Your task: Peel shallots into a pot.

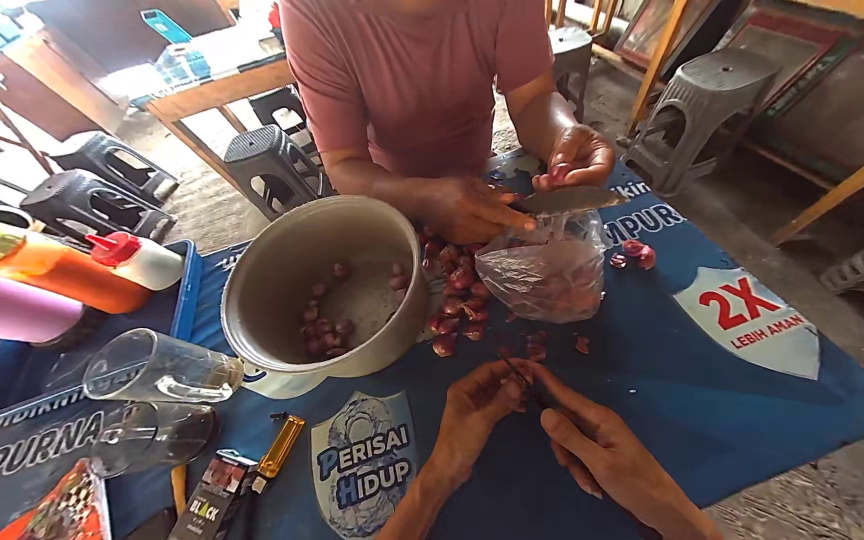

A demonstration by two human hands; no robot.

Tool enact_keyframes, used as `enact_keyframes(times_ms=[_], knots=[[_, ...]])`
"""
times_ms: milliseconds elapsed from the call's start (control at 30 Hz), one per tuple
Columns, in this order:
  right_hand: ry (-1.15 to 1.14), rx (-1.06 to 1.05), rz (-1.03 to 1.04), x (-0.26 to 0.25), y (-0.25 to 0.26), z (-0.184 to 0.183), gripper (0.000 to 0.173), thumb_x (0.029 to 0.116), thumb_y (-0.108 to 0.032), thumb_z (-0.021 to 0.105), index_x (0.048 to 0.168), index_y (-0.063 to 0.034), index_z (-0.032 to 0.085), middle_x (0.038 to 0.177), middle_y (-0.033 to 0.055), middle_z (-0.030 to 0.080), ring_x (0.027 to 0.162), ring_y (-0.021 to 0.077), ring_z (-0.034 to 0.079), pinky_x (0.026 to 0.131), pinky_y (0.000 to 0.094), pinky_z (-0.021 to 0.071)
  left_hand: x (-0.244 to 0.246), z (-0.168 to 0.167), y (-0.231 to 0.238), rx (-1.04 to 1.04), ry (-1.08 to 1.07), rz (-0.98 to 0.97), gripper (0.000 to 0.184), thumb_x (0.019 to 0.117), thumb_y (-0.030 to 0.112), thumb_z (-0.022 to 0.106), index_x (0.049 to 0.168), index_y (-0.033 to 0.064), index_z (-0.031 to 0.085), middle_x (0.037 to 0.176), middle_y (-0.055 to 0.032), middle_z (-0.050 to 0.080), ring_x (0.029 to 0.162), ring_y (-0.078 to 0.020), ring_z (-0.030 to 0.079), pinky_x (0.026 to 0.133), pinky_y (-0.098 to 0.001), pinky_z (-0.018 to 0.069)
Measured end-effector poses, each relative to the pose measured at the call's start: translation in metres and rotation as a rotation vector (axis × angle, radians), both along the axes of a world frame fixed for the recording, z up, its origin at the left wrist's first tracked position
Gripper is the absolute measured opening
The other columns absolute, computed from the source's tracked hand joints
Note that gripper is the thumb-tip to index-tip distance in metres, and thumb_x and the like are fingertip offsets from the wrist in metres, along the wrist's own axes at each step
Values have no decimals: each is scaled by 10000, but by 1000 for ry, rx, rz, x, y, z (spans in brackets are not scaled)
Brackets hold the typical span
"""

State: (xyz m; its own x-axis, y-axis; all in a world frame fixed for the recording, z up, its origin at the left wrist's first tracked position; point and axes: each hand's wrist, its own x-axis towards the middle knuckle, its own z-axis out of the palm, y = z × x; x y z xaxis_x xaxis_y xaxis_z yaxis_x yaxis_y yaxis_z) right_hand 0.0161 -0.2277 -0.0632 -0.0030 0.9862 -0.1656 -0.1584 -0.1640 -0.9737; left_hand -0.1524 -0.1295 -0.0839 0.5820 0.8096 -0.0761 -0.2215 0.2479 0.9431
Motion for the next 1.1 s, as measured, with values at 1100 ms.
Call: enact_keyframes(times_ms=[1100], knots=[[135, -109, -154, -18, 8, 4, 434, 998, -136, 581, 1423, -103, 499, 702, -6, 603, 416, 31, 482, 345, 159, 403, 9, -7, -13, 120, -41, 150, 166, 911, -72, 659, 1075, -60, 636, 990, -59, 712, 888, -97, 701, 826, -258, 600]])
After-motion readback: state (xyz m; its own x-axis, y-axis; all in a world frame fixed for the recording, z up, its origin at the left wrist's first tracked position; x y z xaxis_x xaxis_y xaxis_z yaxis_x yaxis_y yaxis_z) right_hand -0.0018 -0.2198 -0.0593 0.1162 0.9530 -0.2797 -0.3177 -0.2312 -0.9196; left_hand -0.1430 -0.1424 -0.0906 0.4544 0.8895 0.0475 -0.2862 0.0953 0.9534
